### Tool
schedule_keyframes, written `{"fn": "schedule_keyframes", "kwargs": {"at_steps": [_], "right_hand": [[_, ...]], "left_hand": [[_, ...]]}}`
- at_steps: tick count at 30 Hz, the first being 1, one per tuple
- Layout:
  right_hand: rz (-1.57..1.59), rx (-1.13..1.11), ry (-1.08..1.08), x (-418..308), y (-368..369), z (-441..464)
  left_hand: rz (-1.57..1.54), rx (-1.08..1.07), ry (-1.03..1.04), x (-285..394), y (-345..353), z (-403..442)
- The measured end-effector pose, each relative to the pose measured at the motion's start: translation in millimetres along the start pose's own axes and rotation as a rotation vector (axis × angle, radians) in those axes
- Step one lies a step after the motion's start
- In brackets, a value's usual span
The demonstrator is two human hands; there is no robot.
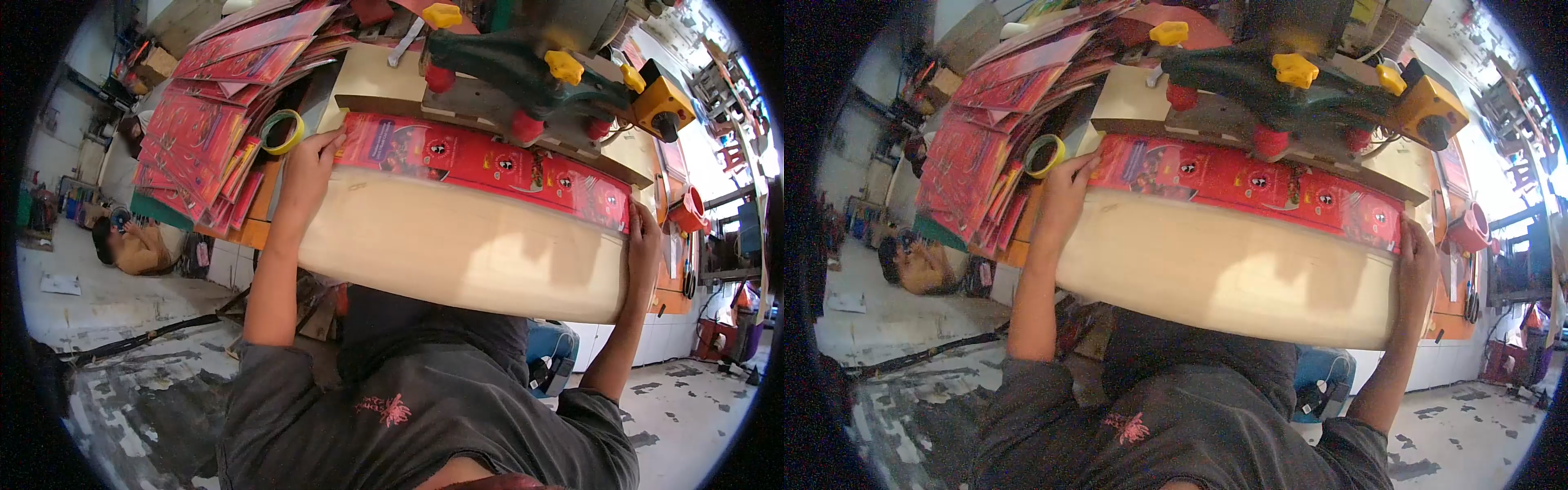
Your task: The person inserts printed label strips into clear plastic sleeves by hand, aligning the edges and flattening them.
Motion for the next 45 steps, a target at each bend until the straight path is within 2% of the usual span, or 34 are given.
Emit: {"fn": "schedule_keyframes", "kwargs": {"at_steps": [7,11,14,15,18,45], "right_hand": [[0.023,-0.012,0.028,-5.0,0.6,-1.3],[0.02,0.022,0.081,-1.7,-0.2,-1.7],[-0.066,0.067,0.042,1.5,-1.0,-4.8],[-0.053,0.069,0.061,-4.0,-1.5,-5.5],[-0.06,0.091,0.051,4.9,-1.7,-3.7],[-0.095,0.103,0.044,8.1,-2.4,-2.9]], "left_hand": [[0.011,0.003,0.014,7.9,-3.4,-2.8],[0.139,-0.048,-0.078,18.4,-10.6,-7.3],[0.026,-0.01,-0.017,10.3,-3.0,-5.3],[0.06,-0.056,-0.064,27.6,-10.5,-7.7],[0.082,-0.082,-0.037,18.0,-4.0,-4.9],[0.054,-0.063,-0.074,14.6,-1.6,-4.0]]}}
Point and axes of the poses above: each hand's wrist, its own z-axis towards the middle knuckle, its own y-axis out of the palm, x = y × z, the point moved 4 cm from there along z, towards the middle knuckle, and after that the axes turned 13 degrees about z, right-handed, at the moved point
